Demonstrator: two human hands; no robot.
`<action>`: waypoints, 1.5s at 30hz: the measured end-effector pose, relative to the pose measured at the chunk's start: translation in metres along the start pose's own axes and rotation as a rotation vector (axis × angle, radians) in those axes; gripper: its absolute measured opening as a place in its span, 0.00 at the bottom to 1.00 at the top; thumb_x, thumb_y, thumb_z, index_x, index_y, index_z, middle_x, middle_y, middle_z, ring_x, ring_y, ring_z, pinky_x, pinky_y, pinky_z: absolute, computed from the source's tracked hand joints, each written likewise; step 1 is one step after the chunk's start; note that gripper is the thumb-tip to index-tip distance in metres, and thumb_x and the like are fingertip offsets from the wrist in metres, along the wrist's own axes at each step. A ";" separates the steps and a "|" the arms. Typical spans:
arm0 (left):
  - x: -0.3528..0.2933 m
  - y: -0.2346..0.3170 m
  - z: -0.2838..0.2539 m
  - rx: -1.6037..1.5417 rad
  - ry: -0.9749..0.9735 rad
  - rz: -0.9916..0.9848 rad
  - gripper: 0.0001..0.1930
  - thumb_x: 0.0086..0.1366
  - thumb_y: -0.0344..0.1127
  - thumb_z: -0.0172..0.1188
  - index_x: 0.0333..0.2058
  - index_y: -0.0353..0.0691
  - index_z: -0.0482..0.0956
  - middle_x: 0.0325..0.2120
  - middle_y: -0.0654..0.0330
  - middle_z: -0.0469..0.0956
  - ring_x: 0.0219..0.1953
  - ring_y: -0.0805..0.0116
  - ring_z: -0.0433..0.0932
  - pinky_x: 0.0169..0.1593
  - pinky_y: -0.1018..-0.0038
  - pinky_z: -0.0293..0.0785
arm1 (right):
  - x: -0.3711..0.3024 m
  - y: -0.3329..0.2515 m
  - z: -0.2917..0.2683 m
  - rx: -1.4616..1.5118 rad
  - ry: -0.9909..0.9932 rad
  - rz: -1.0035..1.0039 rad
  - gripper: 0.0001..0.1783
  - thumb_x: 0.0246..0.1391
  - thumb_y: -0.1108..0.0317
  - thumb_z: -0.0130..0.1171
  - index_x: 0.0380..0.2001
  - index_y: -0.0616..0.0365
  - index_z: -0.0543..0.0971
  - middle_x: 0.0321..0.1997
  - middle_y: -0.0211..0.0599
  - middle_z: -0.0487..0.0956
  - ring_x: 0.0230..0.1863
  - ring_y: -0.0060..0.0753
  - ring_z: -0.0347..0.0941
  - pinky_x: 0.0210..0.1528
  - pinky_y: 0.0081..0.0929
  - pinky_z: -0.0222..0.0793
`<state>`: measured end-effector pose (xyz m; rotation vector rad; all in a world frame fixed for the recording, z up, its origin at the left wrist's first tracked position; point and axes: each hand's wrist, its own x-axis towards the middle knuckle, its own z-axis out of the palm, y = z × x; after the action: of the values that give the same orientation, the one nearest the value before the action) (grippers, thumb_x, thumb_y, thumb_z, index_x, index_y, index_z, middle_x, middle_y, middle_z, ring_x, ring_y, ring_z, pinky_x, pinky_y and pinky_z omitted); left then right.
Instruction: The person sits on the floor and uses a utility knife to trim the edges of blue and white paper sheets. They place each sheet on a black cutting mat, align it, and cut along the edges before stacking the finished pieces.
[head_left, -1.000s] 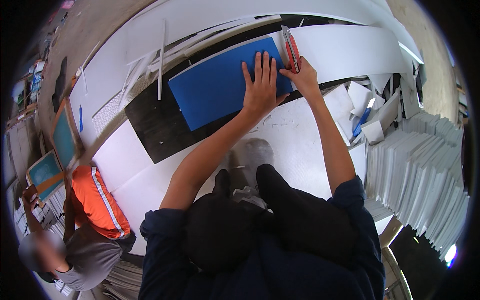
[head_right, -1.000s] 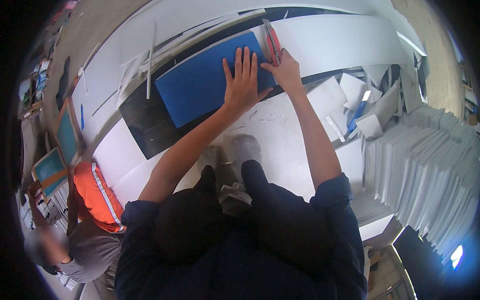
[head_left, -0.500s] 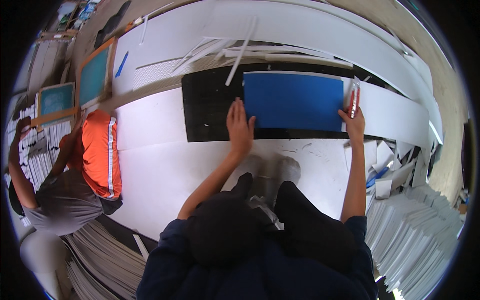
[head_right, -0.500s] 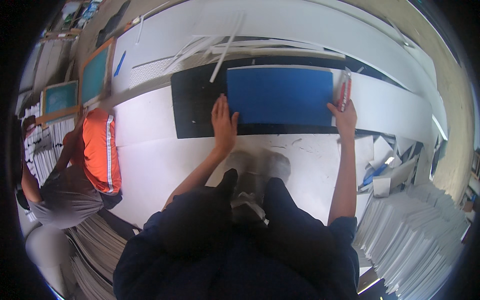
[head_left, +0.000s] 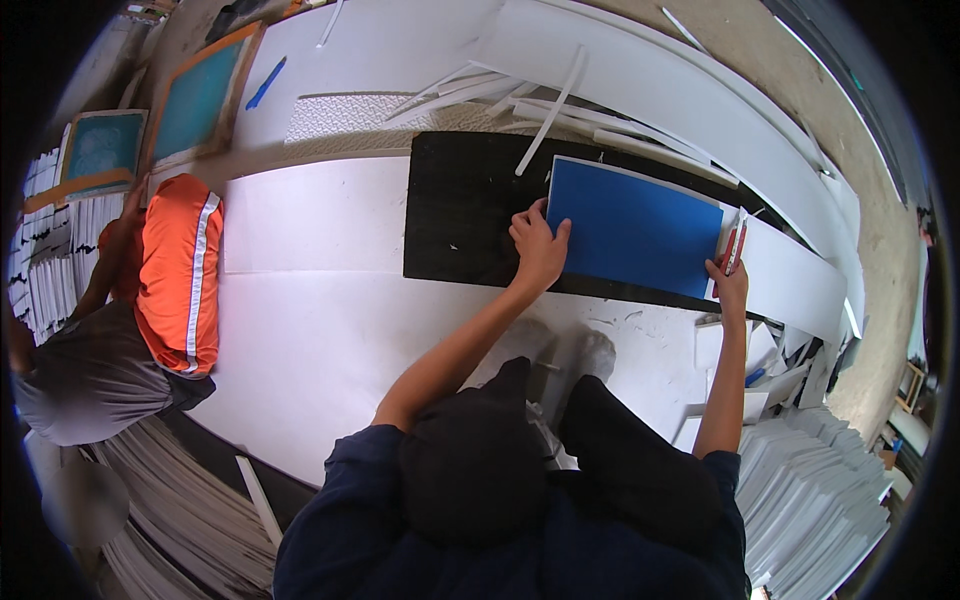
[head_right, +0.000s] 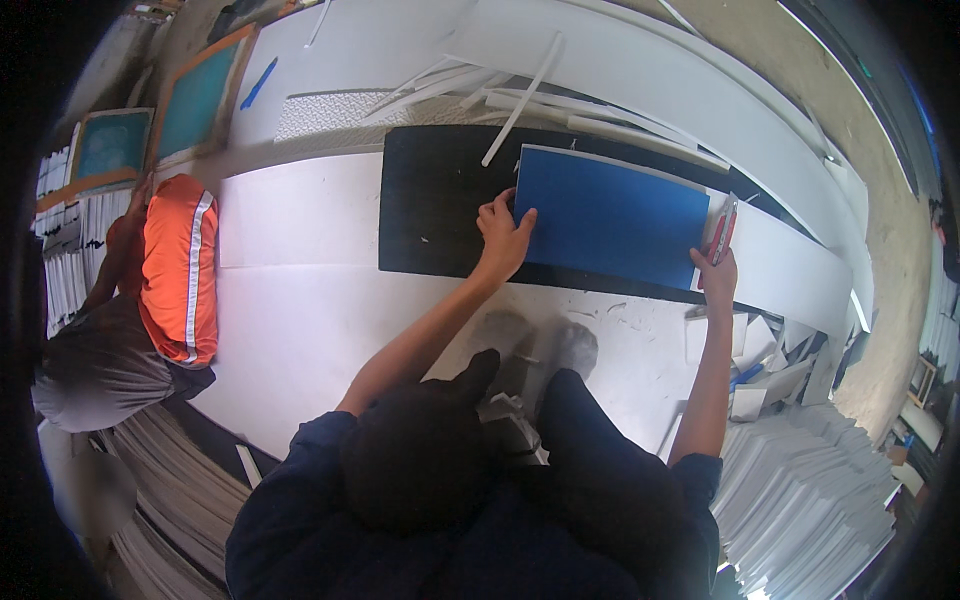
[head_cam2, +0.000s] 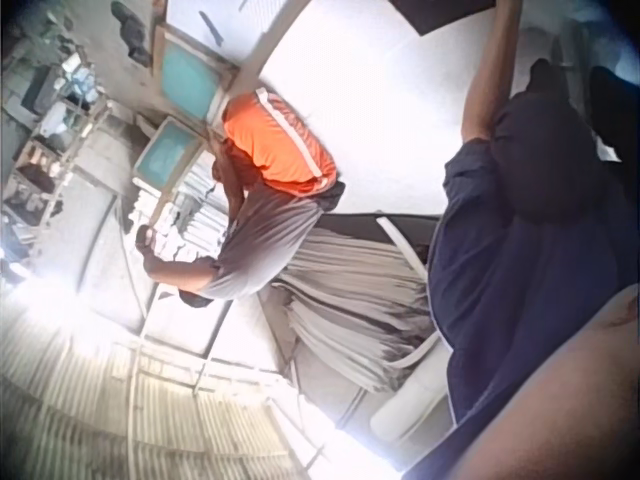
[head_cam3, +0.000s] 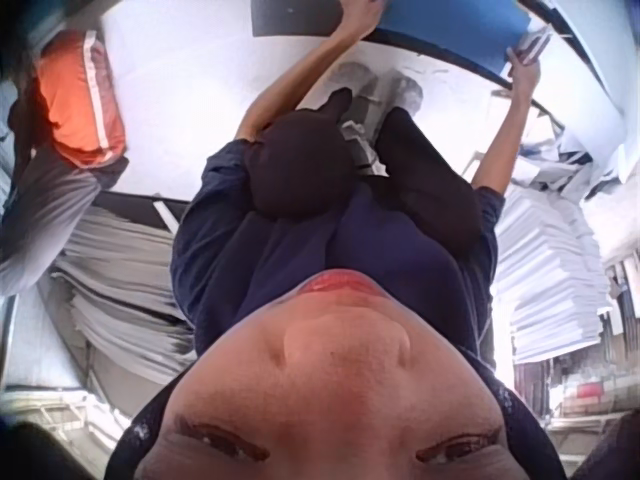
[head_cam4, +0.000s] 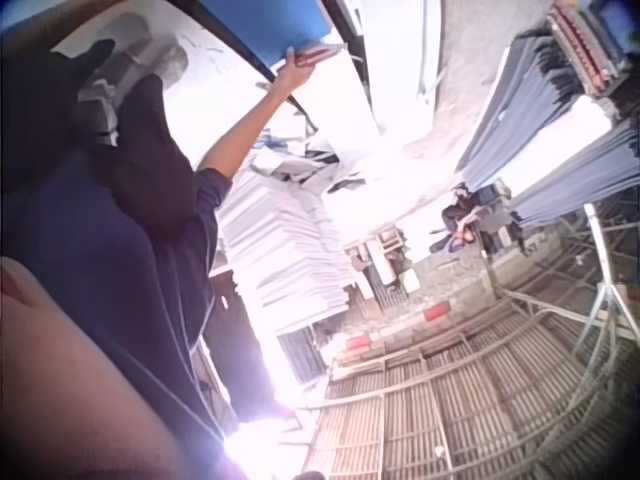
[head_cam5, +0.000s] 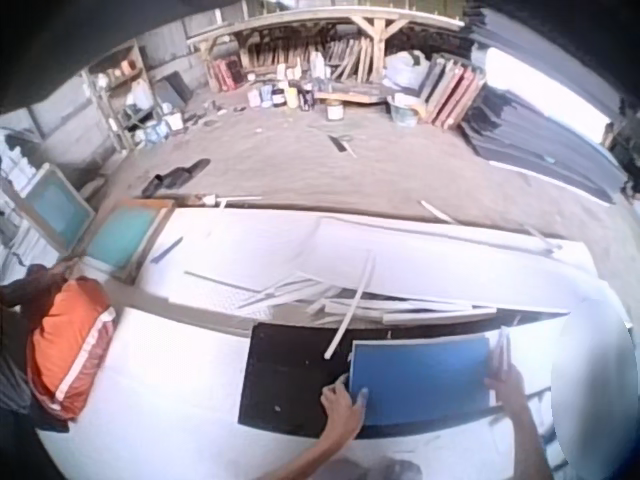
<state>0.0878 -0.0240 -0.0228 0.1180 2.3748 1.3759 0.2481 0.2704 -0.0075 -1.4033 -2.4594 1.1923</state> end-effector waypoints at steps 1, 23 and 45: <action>-0.001 0.000 0.000 0.016 0.033 0.040 0.26 0.55 0.30 0.55 0.52 0.33 0.57 0.45 0.44 0.59 0.47 0.50 0.57 0.54 0.61 0.53 | 0.001 -0.002 0.000 0.007 -0.002 -0.005 0.24 0.39 0.59 0.67 0.35 0.62 0.71 0.27 0.34 0.74 0.30 0.27 0.71 0.35 0.23 0.65; -0.011 -0.011 -0.055 0.811 0.274 0.337 0.27 0.57 0.30 0.54 0.57 0.41 0.58 0.56 0.49 0.56 0.60 0.60 0.55 0.60 0.58 0.45 | -0.054 -0.048 0.060 0.124 0.065 0.000 0.23 0.33 0.64 0.69 0.31 0.62 0.69 0.26 0.41 0.77 0.30 0.40 0.75 0.35 0.31 0.68; -0.017 0.070 0.079 0.767 -0.297 0.916 0.30 0.54 0.43 0.54 0.57 0.48 0.57 0.59 0.61 0.52 0.63 0.59 0.45 0.59 0.41 0.26 | -0.056 -0.048 0.052 0.256 0.049 0.004 0.18 0.52 0.55 0.52 0.32 0.63 0.68 0.27 0.50 0.76 0.32 0.53 0.73 0.34 0.39 0.67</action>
<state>0.1243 0.0717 0.0064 1.6349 2.5046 0.5298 0.2260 0.1837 0.0041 -1.3488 -2.1795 1.3965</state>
